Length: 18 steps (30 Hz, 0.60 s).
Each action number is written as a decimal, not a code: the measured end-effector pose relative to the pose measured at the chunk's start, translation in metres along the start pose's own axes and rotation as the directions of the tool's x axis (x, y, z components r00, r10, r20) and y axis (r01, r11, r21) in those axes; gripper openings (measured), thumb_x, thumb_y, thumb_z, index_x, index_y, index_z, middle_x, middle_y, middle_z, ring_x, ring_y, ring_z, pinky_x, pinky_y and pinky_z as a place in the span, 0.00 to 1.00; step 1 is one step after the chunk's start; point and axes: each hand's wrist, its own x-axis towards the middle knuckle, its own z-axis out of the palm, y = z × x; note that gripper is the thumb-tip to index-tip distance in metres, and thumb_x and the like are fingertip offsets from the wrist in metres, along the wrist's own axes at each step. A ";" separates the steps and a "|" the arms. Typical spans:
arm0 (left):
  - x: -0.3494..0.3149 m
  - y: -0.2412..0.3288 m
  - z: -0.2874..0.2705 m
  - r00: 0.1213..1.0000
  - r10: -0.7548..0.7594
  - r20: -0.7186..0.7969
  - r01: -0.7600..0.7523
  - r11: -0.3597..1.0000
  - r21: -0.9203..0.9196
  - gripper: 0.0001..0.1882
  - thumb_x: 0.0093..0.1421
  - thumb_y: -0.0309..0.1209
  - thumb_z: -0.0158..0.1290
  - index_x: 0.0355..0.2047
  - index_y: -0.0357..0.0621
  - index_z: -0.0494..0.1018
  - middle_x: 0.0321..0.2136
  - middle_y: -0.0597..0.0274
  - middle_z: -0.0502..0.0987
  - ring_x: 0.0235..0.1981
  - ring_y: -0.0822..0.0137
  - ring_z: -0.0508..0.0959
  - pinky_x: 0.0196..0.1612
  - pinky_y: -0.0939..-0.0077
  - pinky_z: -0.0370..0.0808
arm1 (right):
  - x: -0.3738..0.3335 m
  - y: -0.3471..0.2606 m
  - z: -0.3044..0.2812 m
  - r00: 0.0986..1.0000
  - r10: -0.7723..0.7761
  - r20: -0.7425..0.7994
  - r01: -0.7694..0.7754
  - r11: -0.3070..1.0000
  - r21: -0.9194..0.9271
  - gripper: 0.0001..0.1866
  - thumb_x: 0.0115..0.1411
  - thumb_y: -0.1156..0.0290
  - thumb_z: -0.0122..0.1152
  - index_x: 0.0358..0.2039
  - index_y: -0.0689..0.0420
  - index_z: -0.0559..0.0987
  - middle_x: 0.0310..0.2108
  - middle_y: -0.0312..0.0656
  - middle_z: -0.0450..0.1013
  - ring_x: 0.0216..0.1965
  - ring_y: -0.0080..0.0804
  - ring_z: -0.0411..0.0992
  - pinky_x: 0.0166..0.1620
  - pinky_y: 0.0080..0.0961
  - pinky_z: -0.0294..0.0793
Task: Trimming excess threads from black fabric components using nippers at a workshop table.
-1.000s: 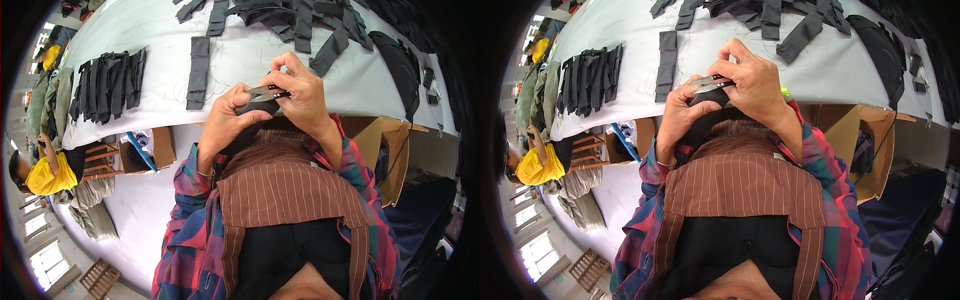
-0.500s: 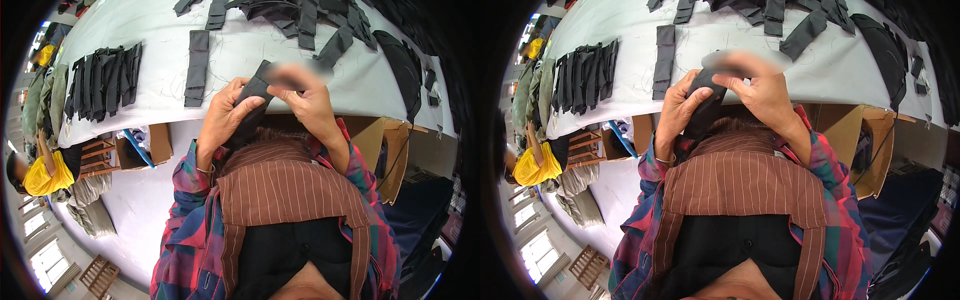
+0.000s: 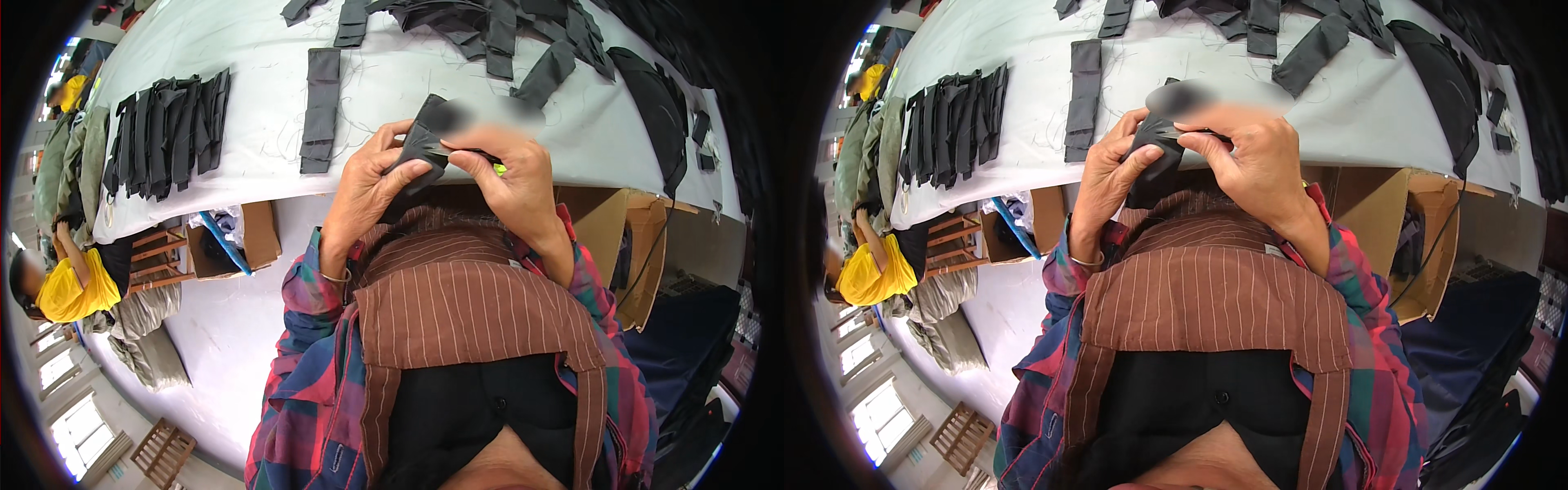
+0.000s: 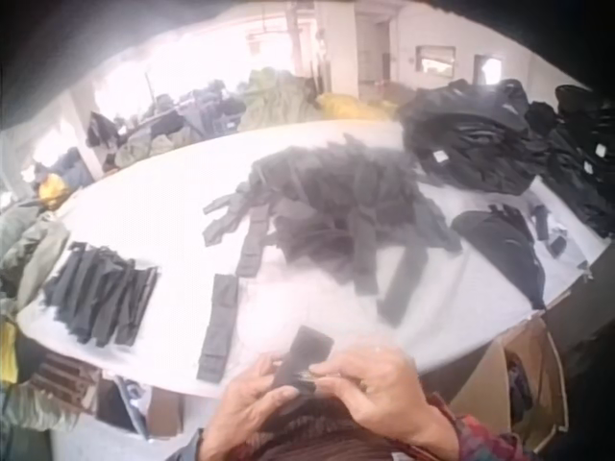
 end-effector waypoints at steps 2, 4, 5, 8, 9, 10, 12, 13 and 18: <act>0.001 -0.004 0.002 0.999 0.028 -0.019 -0.028 1.000 -0.009 0.13 0.58 0.33 0.56 0.39 0.39 0.78 0.49 0.57 0.71 0.46 0.67 0.71 0.48 0.76 0.66 | -0.001 0.000 0.001 0.999 0.015 0.030 -0.014 1.000 -0.022 0.05 0.51 0.67 0.64 0.28 0.52 0.80 0.23 0.34 0.75 0.24 0.31 0.71 0.30 0.26 0.58; 0.000 -0.008 0.003 0.998 0.055 -0.039 -0.055 0.998 -0.016 0.12 0.57 0.32 0.57 0.39 0.40 0.78 0.48 0.58 0.71 0.42 0.68 0.73 0.44 0.77 0.69 | -0.002 0.000 0.003 1.000 0.014 0.012 -0.013 1.000 -0.005 0.05 0.51 0.67 0.64 0.28 0.52 0.80 0.23 0.34 0.75 0.24 0.31 0.71 0.30 0.26 0.58; 0.000 -0.008 0.004 0.997 0.061 -0.054 -0.061 0.998 -0.008 0.12 0.57 0.32 0.57 0.39 0.40 0.78 0.48 0.58 0.71 0.41 0.68 0.73 0.44 0.77 0.70 | -0.001 0.000 0.004 1.000 0.011 -0.004 -0.011 1.000 0.012 0.05 0.51 0.68 0.64 0.28 0.52 0.79 0.23 0.34 0.75 0.24 0.31 0.70 0.30 0.26 0.58; 0.000 -0.007 0.007 0.995 0.062 -0.084 -0.062 0.998 -0.006 0.12 0.57 0.32 0.57 0.39 0.39 0.78 0.48 0.58 0.71 0.40 0.68 0.74 0.42 0.77 0.71 | -0.002 -0.002 0.007 0.999 0.030 -0.019 -0.029 0.999 0.014 0.04 0.51 0.69 0.64 0.28 0.53 0.79 0.22 0.35 0.75 0.23 0.31 0.70 0.28 0.26 0.60; 0.000 -0.006 0.007 0.993 0.054 -0.102 -0.056 0.998 -0.013 0.12 0.56 0.31 0.57 0.39 0.39 0.78 0.47 0.58 0.72 0.40 0.67 0.74 0.41 0.76 0.71 | -0.002 -0.003 0.007 0.999 0.030 -0.020 -0.030 0.999 0.014 0.04 0.51 0.69 0.64 0.28 0.53 0.79 0.22 0.35 0.75 0.23 0.31 0.70 0.28 0.26 0.60; 0.001 -0.005 0.008 0.993 0.054 -0.101 -0.055 0.998 -0.013 0.12 0.56 0.31 0.57 0.39 0.39 0.78 0.47 0.58 0.72 0.40 0.67 0.74 0.41 0.76 0.71 | -0.002 -0.003 0.008 0.999 0.041 -0.025 -0.040 0.998 0.046 0.04 0.52 0.69 0.63 0.28 0.54 0.79 0.22 0.36 0.75 0.22 0.31 0.71 0.27 0.25 0.62; 0.001 -0.004 0.008 0.990 0.070 -0.125 -0.063 0.997 0.054 0.12 0.56 0.30 0.58 0.39 0.39 0.78 0.47 0.58 0.72 0.39 0.66 0.74 0.40 0.76 0.72 | -0.003 -0.002 0.011 0.998 0.053 -0.032 -0.050 0.996 0.079 0.04 0.52 0.70 0.63 0.28 0.55 0.79 0.22 0.37 0.75 0.21 0.31 0.71 0.25 0.24 0.63; 0.002 -0.004 0.009 0.990 0.070 -0.123 -0.064 0.997 0.054 0.12 0.56 0.30 0.58 0.39 0.39 0.78 0.47 0.58 0.72 0.39 0.66 0.74 0.40 0.76 0.72 | -0.005 0.001 0.014 0.992 0.117 -0.043 -0.108 0.980 0.170 0.04 0.53 0.70 0.63 0.29 0.56 0.80 0.22 0.38 0.75 0.21 0.31 0.71 0.25 0.23 0.65; 0.003 -0.007 0.012 0.984 0.096 -0.150 -0.081 0.991 0.105 0.11 0.55 0.29 0.58 0.38 0.38 0.78 0.48 0.57 0.71 0.39 0.65 0.74 0.39 0.75 0.72 | -0.007 0.003 0.016 0.976 0.217 -0.024 -0.204 0.944 0.259 0.05 0.53 0.70 0.62 0.30 0.56 0.80 0.22 0.39 0.76 0.21 0.30 0.72 0.25 0.22 0.67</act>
